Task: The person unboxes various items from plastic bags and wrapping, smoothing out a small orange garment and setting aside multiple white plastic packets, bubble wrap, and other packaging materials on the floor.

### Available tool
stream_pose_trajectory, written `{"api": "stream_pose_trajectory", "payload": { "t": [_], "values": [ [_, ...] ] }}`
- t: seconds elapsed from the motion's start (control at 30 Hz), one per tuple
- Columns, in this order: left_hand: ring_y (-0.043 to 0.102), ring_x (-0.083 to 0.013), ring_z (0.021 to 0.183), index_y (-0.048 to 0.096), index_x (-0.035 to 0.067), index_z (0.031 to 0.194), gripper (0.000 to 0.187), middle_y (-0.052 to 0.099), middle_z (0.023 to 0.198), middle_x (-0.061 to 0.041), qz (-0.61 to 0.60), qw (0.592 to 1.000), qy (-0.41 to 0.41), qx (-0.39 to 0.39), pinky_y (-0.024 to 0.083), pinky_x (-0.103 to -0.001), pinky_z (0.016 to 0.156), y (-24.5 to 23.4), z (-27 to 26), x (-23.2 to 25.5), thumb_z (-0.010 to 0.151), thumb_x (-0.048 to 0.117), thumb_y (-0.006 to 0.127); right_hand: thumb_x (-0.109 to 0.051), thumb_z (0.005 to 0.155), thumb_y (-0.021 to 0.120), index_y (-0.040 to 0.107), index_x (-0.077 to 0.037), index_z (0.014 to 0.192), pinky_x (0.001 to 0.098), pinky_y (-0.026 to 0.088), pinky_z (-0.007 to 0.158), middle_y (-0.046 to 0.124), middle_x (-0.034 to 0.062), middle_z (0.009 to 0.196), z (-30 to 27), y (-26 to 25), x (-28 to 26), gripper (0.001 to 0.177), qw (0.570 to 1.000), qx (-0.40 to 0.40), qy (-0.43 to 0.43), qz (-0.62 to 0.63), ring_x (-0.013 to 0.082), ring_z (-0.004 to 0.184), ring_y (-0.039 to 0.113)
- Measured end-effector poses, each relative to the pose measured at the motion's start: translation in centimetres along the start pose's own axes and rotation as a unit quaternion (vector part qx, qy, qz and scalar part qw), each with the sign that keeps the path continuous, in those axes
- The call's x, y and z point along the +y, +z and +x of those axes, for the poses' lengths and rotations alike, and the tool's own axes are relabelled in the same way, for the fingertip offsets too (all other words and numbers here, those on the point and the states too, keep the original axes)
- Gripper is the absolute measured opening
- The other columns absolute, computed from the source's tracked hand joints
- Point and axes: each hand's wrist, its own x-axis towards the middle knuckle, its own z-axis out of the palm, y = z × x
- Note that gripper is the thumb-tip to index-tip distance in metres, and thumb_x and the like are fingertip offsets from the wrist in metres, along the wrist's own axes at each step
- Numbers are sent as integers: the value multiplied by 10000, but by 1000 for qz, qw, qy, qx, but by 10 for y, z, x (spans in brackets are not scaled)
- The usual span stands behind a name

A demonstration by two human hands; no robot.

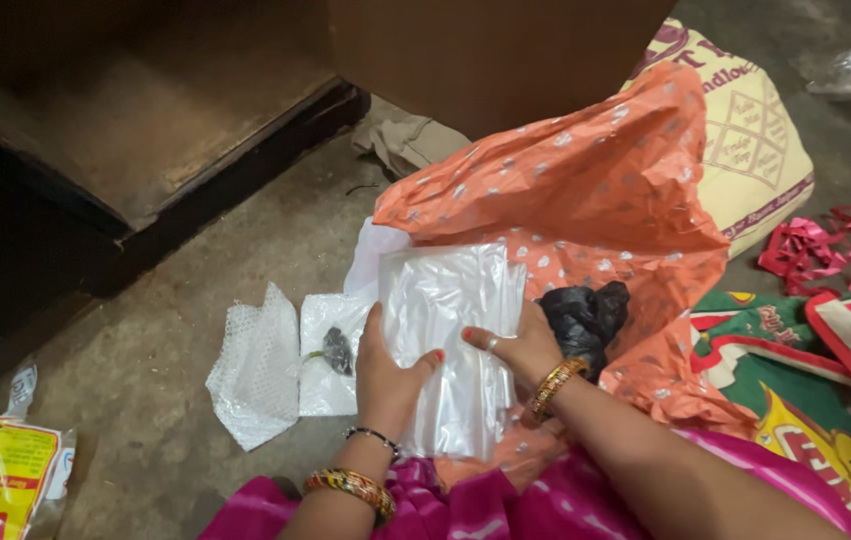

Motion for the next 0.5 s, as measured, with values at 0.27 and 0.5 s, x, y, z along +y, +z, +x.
{"api": "stream_pose_trajectory", "payload": {
  "t": [0.27,0.5],
  "values": [
    [481,-396,1338,332,13,1517,1057,485,1436,-253,11,999,-22,-29,397,-430,1120,6,-6,-13,664,229,917,-290,892,770,637,58,1223,402,584,695,699,185,1041,10,-1,23,499,986,66,31,149,255,831,675],
    [483,-389,1381,354,-48,1497,932,489,1477,-270,-63,998,0,8,374,-430,1153,12,-1,-37,777,240,871,-794,806,391,467,-188,1508,569,314,1151,508,60,1547,7,-29,1,931,957,-14,249,149,285,1364,485]
  ]
}}
